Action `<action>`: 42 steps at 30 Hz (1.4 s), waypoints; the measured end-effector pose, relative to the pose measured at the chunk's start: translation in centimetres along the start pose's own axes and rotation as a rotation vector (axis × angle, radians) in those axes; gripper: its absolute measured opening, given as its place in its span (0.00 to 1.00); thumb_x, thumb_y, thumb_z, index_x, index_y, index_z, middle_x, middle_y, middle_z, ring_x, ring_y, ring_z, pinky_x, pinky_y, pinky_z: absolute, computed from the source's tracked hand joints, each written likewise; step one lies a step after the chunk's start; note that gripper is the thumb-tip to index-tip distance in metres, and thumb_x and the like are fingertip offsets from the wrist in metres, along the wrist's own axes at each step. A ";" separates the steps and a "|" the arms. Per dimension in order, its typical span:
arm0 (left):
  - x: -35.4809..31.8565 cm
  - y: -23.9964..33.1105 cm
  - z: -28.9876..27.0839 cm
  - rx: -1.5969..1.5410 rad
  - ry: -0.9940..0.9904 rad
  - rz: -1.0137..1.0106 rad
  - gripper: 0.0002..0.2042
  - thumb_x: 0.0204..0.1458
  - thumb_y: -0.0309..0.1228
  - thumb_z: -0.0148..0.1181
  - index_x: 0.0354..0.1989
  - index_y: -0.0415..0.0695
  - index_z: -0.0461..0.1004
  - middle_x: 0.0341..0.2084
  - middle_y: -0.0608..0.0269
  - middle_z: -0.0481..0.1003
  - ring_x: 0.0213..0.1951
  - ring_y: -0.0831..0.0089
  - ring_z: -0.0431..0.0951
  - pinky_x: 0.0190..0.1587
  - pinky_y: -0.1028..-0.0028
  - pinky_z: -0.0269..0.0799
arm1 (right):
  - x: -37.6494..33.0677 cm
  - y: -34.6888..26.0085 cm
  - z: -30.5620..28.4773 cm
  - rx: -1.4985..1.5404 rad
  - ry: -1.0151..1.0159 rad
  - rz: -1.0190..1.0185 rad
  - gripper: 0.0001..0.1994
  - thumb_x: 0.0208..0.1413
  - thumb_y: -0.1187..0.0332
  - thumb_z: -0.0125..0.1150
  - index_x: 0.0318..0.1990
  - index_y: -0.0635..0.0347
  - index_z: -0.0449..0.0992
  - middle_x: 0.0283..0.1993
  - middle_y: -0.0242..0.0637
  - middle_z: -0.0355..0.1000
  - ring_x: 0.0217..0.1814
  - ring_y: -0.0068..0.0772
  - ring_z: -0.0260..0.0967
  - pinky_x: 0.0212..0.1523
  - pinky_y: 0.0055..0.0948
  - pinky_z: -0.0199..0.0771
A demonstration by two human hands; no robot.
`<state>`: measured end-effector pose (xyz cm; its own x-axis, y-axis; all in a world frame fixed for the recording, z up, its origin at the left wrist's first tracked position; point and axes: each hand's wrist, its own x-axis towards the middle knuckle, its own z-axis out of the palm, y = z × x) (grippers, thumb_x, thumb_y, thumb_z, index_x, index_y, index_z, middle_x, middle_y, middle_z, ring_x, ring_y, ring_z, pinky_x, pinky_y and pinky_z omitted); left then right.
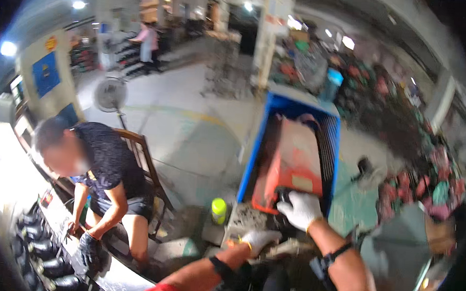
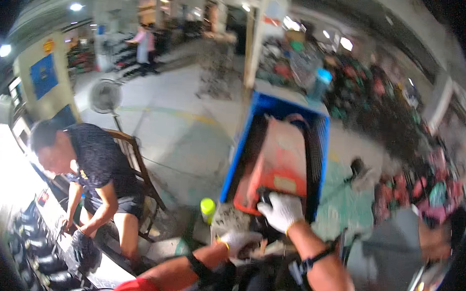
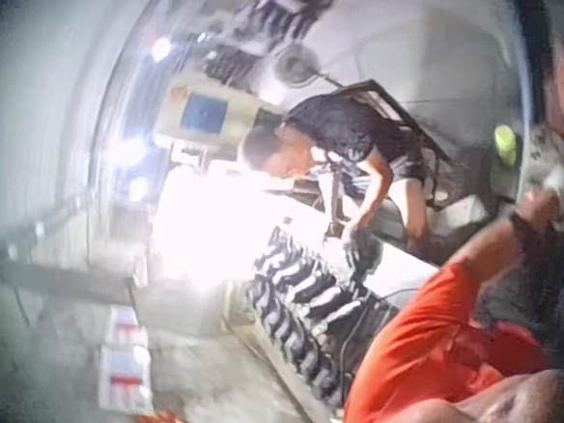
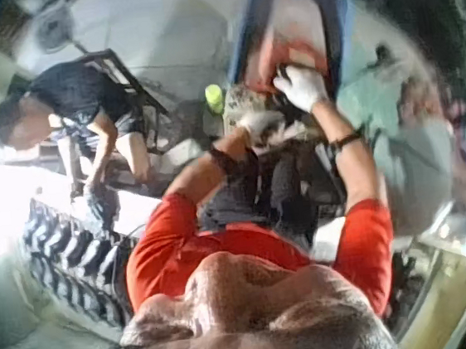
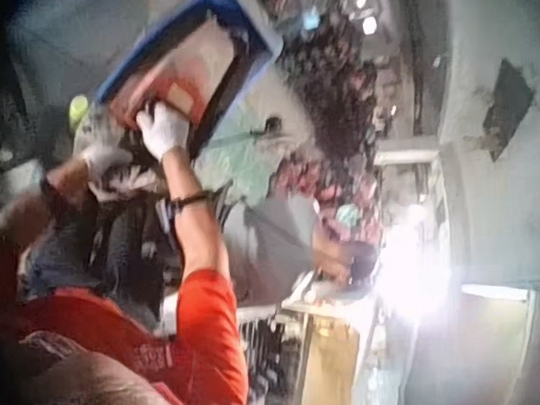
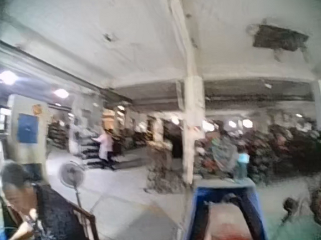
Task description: Using a buffing/sanding machine to smooth and finish the soles of black leather shoes.
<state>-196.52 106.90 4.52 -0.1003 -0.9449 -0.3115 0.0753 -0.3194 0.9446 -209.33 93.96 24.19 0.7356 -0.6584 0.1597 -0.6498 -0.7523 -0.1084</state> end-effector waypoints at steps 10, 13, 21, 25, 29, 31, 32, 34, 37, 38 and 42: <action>6.0 23.2 -0.8 0.787 0.635 0.317 0.44 0.45 0.51 0.82 0.68 0.36 0.74 0.55 0.37 0.82 0.54 0.49 0.86 0.58 0.56 0.83 | 13.6 3.9 -19.4 -0.124 0.577 -0.136 0.24 0.62 0.39 0.64 0.36 0.52 0.86 0.35 0.48 0.84 0.41 0.57 0.85 0.41 0.51 0.84; 16.4 19.5 2.2 1.253 0.919 0.100 0.53 0.48 0.59 0.78 0.79 0.42 0.64 0.72 0.19 0.60 0.69 0.32 0.71 0.64 0.44 0.77 | 16.2 2.9 -24.0 -0.116 0.570 -0.134 0.25 0.63 0.38 0.63 0.38 0.52 0.88 0.34 0.48 0.84 0.39 0.56 0.84 0.39 0.52 0.83; 9.2 23.8 -5.8 0.538 0.551 0.187 0.29 0.51 0.37 0.75 0.62 0.39 0.82 0.52 0.39 0.84 0.55 0.49 0.85 0.58 0.54 0.82 | 16.9 4.0 -23.6 -0.070 0.667 -0.141 0.21 0.58 0.44 0.74 0.34 0.54 0.85 0.31 0.47 0.82 0.38 0.56 0.83 0.41 0.51 0.81; 3.9 14.9 -13.4 0.200 0.542 0.781 0.19 0.57 0.35 0.68 0.53 0.36 0.85 0.45 0.59 0.86 0.49 0.64 0.84 0.60 0.63 0.78 | 18.5 5.8 -24.4 -0.048 0.593 -0.103 0.24 0.60 0.40 0.69 0.40 0.53 0.88 0.40 0.50 0.84 0.48 0.57 0.83 0.50 0.50 0.81; -16.9 16.1 -9.9 -1.020 0.433 0.492 0.15 0.58 0.38 0.62 0.48 0.41 0.82 0.44 0.54 0.85 0.48 0.56 0.84 0.58 0.57 0.80 | 16.7 3.9 -22.9 -0.377 0.793 -0.059 0.33 0.63 0.40 0.66 0.65 0.53 0.81 0.65 0.53 0.79 0.68 0.59 0.73 0.68 0.54 0.71; -26.9 3.4 -14.4 -1.040 0.726 0.586 0.22 0.58 0.42 0.61 0.55 0.42 0.82 0.57 0.50 0.84 0.60 0.51 0.82 0.72 0.51 0.73 | 14.3 -0.4 -19.2 -0.290 0.975 -0.265 0.34 0.63 0.44 0.68 0.69 0.57 0.77 0.69 0.54 0.75 0.69 0.63 0.71 0.71 0.56 0.68; -30.8 2.1 -14.1 -0.945 0.610 0.667 0.23 0.57 0.43 0.62 0.57 0.43 0.82 0.60 0.50 0.82 0.63 0.52 0.81 0.74 0.50 0.70 | 11.9 -2.0 -16.4 -0.158 0.937 -0.318 0.32 0.63 0.49 0.70 0.68 0.59 0.77 0.68 0.54 0.75 0.69 0.63 0.71 0.72 0.55 0.67; -39.8 -4.4 -13.4 -0.927 0.739 0.601 0.24 0.56 0.43 0.62 0.59 0.45 0.81 0.63 0.51 0.81 0.67 0.52 0.78 0.76 0.48 0.67 | 6.1 -4.6 -10.9 0.034 0.748 -0.289 0.32 0.59 0.56 0.78 0.67 0.61 0.79 0.66 0.53 0.77 0.70 0.59 0.73 0.73 0.52 0.71; -50.9 -18.3 -12.9 -0.649 1.423 0.150 0.29 0.55 0.42 0.61 0.65 0.45 0.79 0.61 0.57 0.82 0.64 0.56 0.79 0.71 0.51 0.71 | -1.6 -6.0 -6.0 0.544 0.404 -0.055 0.27 0.60 0.71 0.77 0.66 0.67 0.79 0.64 0.49 0.80 0.65 0.46 0.79 0.68 0.41 0.77; -51.6 -18.3 -12.6 -0.968 1.282 0.162 0.30 0.56 0.44 0.61 0.67 0.45 0.78 0.62 0.57 0.82 0.64 0.56 0.80 0.70 0.50 0.72 | -4.1 -5.5 -6.0 0.588 0.311 -0.018 0.23 0.61 0.75 0.74 0.64 0.69 0.80 0.58 0.46 0.81 0.60 0.41 0.81 0.64 0.38 0.81; -56.2 -16.5 -9.3 -1.377 1.215 0.358 0.31 0.59 0.49 0.59 0.70 0.49 0.76 0.64 0.55 0.81 0.63 0.52 0.81 0.67 0.42 0.74 | -6.3 -8.0 -1.2 0.659 0.080 -0.080 0.16 0.59 0.76 0.72 0.55 0.68 0.83 0.45 0.42 0.81 0.41 0.31 0.81 0.45 0.33 0.83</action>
<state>-182.86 164.56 5.51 0.7228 -0.3017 -0.6217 0.6371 0.6393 0.4305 -208.98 104.18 25.26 0.7439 -0.6150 0.2616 -0.3221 -0.6728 -0.6660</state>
